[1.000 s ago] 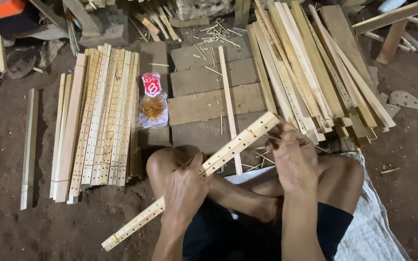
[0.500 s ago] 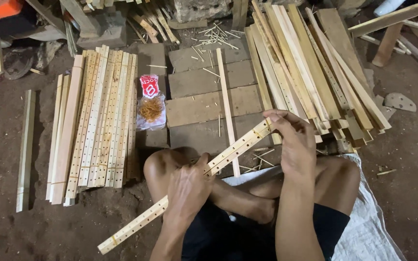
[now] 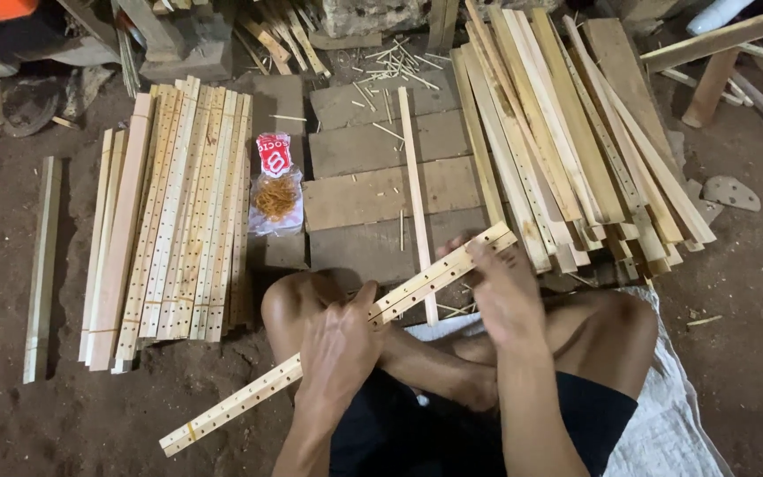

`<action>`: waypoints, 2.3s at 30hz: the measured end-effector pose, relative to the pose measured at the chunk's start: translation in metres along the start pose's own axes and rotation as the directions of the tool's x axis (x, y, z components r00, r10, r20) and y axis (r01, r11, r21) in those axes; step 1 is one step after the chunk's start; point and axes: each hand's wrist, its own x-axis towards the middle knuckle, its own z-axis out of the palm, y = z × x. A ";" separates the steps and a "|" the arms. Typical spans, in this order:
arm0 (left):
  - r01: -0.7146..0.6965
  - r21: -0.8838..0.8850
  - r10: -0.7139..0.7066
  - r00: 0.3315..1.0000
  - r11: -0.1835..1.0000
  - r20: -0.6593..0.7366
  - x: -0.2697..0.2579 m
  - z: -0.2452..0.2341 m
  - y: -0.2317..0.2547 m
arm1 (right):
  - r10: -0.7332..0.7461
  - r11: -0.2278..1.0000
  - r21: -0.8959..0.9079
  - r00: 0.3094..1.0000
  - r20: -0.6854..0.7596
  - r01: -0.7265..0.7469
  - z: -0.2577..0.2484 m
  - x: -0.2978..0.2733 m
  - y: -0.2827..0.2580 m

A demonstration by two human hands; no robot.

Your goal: The person is organizing thin wooden slats with pre-drilled holes into bundles and securing them with rubber bands.

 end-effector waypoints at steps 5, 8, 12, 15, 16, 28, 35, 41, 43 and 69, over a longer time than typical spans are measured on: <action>0.048 -0.114 -0.039 0.996 0.992 0.083 0.001 -0.001 0.004 | -0.082 0.969 0.248 0.958 0.275 0.012 0.009 -0.002 0.015; 0.096 -0.207 -0.070 0.989 0.974 0.127 -0.003 -0.005 0.005 | -0.268 0.901 0.429 0.869 0.416 0.072 0.002 0.008 0.011; 0.095 -0.264 -0.044 0.980 0.960 0.193 -0.004 -0.016 0.011 | -0.206 0.827 0.562 0.934 0.291 0.008 0.000 0.007 0.022; 0.138 -0.253 -0.079 0.970 0.958 0.232 -0.002 -0.015 0.011 | -0.231 0.854 0.520 0.912 0.339 0.024 0.006 0.003 0.042; 0.139 -0.254 -0.079 0.969 0.957 0.233 -0.003 -0.017 0.013 | -0.230 0.855 0.519 0.912 0.339 0.023 -0.001 -0.001 0.054; 0.173 -0.240 -0.104 0.956 0.955 0.275 -0.005 -0.015 0.006 | -0.362 0.881 0.386 0.914 0.182 0.272 -0.012 0.002 0.064; 0.243 -0.245 -0.150 0.926 0.938 0.345 -0.007 -0.022 0.004 | -0.408 0.877 0.325 0.906 0.111 0.354 -0.011 -0.001 0.079; 0.153 -0.285 -0.082 0.966 0.946 0.246 -0.012 -0.017 -0.010 | -0.354 0.899 0.310 0.930 0.098 0.310 -0.006 -0.001 0.084; 0.133 -0.298 -0.070 0.974 0.945 0.214 -0.012 -0.019 -0.015 | -0.333 0.908 0.297 0.939 0.085 0.295 0.003 -0.001 0.079; 0.309 -0.344 -0.310 0.949 0.887 0.055 -0.041 -0.092 -0.134 | 0.052 0.992 -0.115 0.996 -0.074 -0.061 0.206 0.029 0.125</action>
